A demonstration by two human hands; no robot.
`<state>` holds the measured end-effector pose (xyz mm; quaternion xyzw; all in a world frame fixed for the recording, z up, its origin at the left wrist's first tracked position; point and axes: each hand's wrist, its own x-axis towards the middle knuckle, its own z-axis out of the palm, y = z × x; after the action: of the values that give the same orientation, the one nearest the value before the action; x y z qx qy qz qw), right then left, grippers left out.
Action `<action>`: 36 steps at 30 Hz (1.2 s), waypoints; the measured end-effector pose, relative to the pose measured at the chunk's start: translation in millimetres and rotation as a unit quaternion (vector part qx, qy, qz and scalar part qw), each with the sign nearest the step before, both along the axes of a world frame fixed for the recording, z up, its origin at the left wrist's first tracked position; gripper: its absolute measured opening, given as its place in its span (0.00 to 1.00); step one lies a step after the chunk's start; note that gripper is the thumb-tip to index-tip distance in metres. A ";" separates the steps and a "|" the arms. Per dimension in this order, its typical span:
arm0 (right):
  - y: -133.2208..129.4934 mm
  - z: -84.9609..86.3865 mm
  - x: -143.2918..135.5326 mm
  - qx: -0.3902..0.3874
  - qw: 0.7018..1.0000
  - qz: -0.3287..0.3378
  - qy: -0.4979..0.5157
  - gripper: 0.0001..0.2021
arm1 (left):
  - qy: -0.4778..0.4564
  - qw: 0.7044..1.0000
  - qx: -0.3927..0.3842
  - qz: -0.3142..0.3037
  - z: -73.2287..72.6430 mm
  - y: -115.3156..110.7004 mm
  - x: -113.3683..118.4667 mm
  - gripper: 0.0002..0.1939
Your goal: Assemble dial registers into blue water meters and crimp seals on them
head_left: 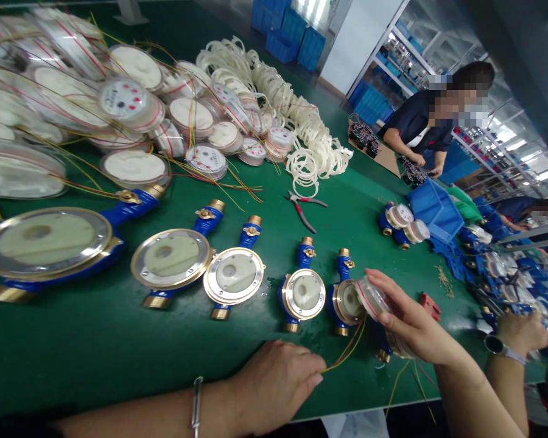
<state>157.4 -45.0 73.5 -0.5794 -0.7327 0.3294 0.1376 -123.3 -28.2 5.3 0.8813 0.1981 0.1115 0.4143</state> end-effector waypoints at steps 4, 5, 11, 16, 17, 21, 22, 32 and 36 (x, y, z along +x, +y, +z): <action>-3.1 4.7 -15.9 0.020 0.993 0.038 -0.111 0.24 | -0.006 1.000 0.000 0.011 0.3 -0.1 0.0 0.07; -3.3 6.2 -20.4 0.027 0.990 0.042 -0.134 0.24 | -0.011 1.000 -0.002 0.013 0.2 -0.2 0.1 0.07; 0.7 11.3 -36.8 0.058 0.977 0.032 -0.201 0.26 | 0.008 1.000 -0.001 -0.002 1.3 0.7 0.7 0.09; -1.0 7.3 -41.4 0.081 0.971 0.019 -0.225 0.27 | 0.028 1.000 -0.001 0.000 3.1 -0.8 1.4 0.09; -1.7 6.6 -42.2 0.081 0.970 0.016 -0.228 0.28 | 0.030 1.000 0.001 0.000 3.3 -1.4 1.5 0.09; -1.2 7.0 -46.4 0.077 0.966 0.017 -0.247 0.29 | 0.035 0.999 0.003 -0.003 3.2 -2.6 1.9 0.09; -0.5 7.4 -47.5 0.075 0.965 0.020 -0.251 0.29 | 0.035 0.999 0.001 -0.002 2.9 -2.3 1.8 0.09; -15.4 -21.3 -50.0 0.161 0.959 -0.003 -0.233 0.27 | 0.027 0.998 0.059 0.012 16.8 -17.6 -7.8 0.10; -25.2 -38.8 -55.7 0.232 0.944 -0.035 -0.231 0.29 | 0.013 0.988 0.149 0.046 57.9 -6.9 -29.2 0.16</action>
<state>101.7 -70.3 34.7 -0.6171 -0.7796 0.0024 0.1066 -152.5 -35.1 63.2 0.9246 0.2252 0.1472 0.2697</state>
